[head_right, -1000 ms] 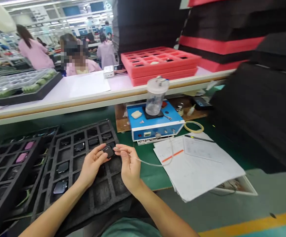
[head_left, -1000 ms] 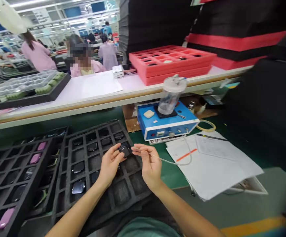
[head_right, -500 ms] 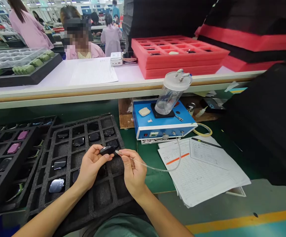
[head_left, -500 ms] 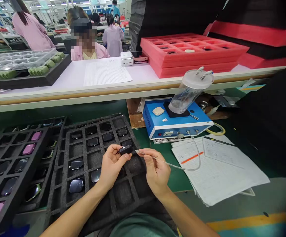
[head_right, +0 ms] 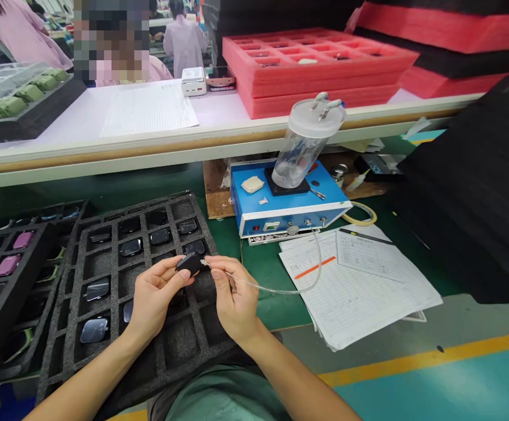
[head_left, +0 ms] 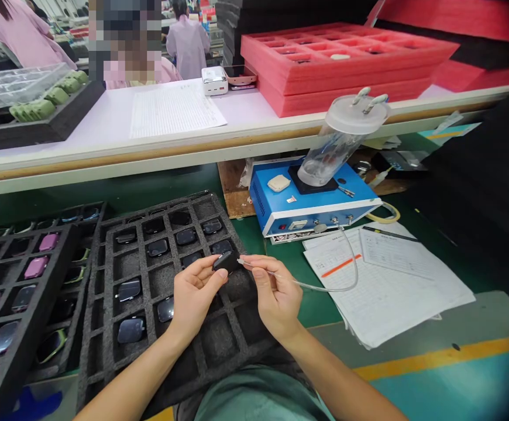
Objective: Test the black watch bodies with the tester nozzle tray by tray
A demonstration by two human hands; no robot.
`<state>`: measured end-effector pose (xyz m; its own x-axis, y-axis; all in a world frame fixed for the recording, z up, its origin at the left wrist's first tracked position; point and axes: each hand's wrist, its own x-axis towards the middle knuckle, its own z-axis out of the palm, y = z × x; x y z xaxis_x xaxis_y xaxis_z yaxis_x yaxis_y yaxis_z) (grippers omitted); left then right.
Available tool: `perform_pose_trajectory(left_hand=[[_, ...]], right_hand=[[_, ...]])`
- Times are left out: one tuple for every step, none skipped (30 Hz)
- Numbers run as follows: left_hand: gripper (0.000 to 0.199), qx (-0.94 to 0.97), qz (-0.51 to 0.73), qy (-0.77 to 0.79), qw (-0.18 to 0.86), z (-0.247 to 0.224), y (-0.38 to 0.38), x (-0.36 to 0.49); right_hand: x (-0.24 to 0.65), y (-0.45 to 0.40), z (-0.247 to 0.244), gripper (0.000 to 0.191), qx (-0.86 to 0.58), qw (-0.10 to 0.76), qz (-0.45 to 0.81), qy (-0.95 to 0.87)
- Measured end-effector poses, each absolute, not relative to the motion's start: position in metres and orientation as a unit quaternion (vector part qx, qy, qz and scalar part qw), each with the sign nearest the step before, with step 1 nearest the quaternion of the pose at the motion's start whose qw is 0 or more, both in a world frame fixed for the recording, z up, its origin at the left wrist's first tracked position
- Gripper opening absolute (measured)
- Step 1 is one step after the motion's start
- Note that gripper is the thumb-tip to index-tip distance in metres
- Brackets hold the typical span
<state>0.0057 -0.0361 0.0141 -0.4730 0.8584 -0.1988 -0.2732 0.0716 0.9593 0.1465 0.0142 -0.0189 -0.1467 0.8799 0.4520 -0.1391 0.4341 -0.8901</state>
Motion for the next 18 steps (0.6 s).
perform_pose_trajectory(left_hand=[[0.042,0.254,0.631,0.582,0.445,0.0139,-0.0365,0.0058],[0.042,0.257,0.630,0.585,0.442,0.0138,-0.0367,0.0059],[0.043,0.259,0.629,0.587,0.439,0.0136,-0.0369,0.0060],[0.043,0.262,0.627,0.589,0.437,0.0134,-0.0369,0.0060],[0.043,0.264,0.626,0.591,0.435,0.0132,-0.0369,0.0061],[0.042,0.267,0.625,0.591,0.435,0.0131,-0.0369,0.0062],[0.041,0.270,0.624,0.591,0.434,0.0130,-0.0368,0.0062],[0.041,0.272,0.624,0.590,0.435,0.0130,-0.0368,0.0063],[0.040,0.273,0.624,0.588,0.435,0.0129,-0.0368,0.0064],[0.039,0.274,0.625,0.587,0.436,0.0128,-0.0369,0.0064],[0.038,0.275,0.625,0.586,0.436,0.0127,-0.0370,0.0064],[0.038,0.276,0.625,0.585,0.437,0.0125,-0.0371,0.0064],[0.038,0.277,0.625,0.584,0.437,0.0123,-0.0372,0.0063],[0.037,0.279,0.625,0.584,0.437,0.0120,-0.0373,0.0062],[0.037,0.280,0.625,0.583,0.437,0.0117,-0.0374,0.0060],[0.037,0.281,0.624,0.583,0.437,0.0114,-0.0374,0.0059],[0.037,0.282,0.624,0.584,0.436,0.0112,-0.0375,0.0057],[0.038,0.282,0.623,0.585,0.436,0.0110,-0.0376,0.0056]], right_hand=[[0.1466,0.0143,-0.0185,0.016,-0.301,0.581,0.438,-0.617],[0.1467,0.0144,-0.0178,0.015,-0.302,0.581,0.436,-0.617],[0.1467,0.0146,-0.0172,0.015,-0.303,0.582,0.434,-0.617],[0.1467,0.0149,-0.0165,0.015,-0.304,0.584,0.432,-0.617],[0.1467,0.0152,-0.0159,0.015,-0.304,0.584,0.431,-0.617],[0.1467,0.0156,-0.0154,0.015,-0.305,0.584,0.430,-0.617],[0.1466,0.0158,-0.0150,0.015,-0.305,0.584,0.429,-0.618],[0.1465,0.0160,-0.0148,0.015,-0.305,0.584,0.427,-0.619],[0.1465,0.0162,-0.0146,0.015,-0.306,0.584,0.426,-0.619],[0.1466,0.0162,-0.0147,0.015,-0.307,0.584,0.426,-0.619],[0.1467,0.0161,-0.0148,0.015,-0.307,0.584,0.425,-0.619],[0.1469,0.0160,-0.0150,0.015,-0.308,0.584,0.425,-0.619],[0.1471,0.0158,-0.0153,0.015,-0.308,0.584,0.426,-0.619],[0.1472,0.0157,-0.0155,0.015,-0.308,0.583,0.427,-0.619],[0.1473,0.0157,-0.0156,0.015,-0.307,0.583,0.428,-0.618],[0.1473,0.0157,-0.0156,0.015,-0.307,0.584,0.428,-0.618],[0.1473,0.0158,-0.0154,0.015,-0.308,0.584,0.427,-0.618],[0.1471,0.0159,-0.0150,0.014,-0.309,0.584,0.425,-0.618]])
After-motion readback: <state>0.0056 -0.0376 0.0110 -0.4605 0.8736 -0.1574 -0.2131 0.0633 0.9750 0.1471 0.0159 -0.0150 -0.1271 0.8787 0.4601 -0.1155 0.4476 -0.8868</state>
